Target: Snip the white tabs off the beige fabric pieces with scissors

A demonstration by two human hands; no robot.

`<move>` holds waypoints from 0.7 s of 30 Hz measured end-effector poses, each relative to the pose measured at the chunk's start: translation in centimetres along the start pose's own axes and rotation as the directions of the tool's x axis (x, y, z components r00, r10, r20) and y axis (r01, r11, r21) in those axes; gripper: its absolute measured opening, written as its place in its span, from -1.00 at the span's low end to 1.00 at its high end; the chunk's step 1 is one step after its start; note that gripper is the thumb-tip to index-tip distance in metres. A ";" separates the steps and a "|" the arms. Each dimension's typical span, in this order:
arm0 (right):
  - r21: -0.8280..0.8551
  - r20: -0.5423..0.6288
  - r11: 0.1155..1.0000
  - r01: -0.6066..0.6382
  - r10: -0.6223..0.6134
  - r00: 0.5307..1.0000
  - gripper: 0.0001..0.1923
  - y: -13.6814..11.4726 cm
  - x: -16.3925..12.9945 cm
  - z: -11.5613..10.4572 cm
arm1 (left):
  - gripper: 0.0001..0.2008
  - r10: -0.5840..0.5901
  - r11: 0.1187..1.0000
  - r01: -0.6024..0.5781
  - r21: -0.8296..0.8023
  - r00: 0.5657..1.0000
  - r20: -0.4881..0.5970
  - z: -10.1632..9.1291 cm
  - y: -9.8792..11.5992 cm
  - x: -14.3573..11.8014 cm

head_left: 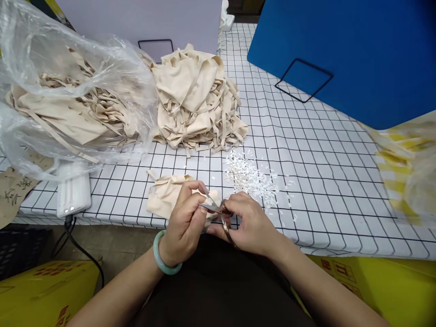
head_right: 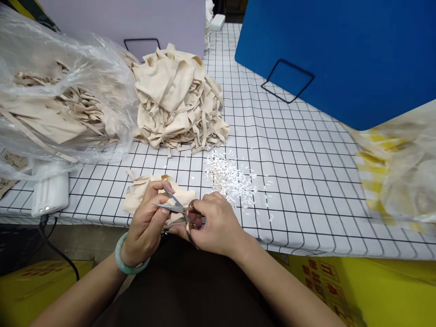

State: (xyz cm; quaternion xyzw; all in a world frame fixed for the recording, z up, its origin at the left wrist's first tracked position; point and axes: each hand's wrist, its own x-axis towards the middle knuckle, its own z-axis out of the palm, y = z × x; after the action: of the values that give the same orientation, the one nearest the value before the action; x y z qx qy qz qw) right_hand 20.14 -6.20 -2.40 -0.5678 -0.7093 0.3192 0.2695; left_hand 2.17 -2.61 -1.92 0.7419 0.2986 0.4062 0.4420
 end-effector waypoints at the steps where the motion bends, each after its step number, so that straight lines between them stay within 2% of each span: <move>1: 0.003 -0.003 1.000 0.003 -0.003 1.000 -0.48 0.0 0.0 0.0 | -0.77 0.004 1.000 -0.004 -0.003 1.000 0.001 0.0 0.0 0.0; 12: -0.017 -0.064 1.000 0.014 -0.016 0.998 -0.42 0.1 -0.4 0.2 | -0.76 0.037 0.999 -0.038 0.017 0.999 0.014 0.2 0.0 0.0; 18: -0.060 -0.113 0.995 -0.083 0.076 0.991 -0.39 1.3 -1.5 0.0 | -0.76 0.050 0.998 -0.053 0.032 0.994 0.092 1.2 -0.2 1.1; 21: -0.027 -0.165 0.986 -0.162 0.156 0.974 -0.37 1.9 -2.5 -0.3 | -0.77 0.075 0.997 -0.078 0.018 0.987 0.144 2.2 -0.6 2.0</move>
State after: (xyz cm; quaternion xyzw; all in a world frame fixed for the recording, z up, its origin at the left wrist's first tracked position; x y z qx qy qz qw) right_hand 22.08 -8.28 -3.71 -0.6522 -0.6435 0.2781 0.2885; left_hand 5.00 -1.68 -2.37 0.7854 0.2422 0.3648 0.4375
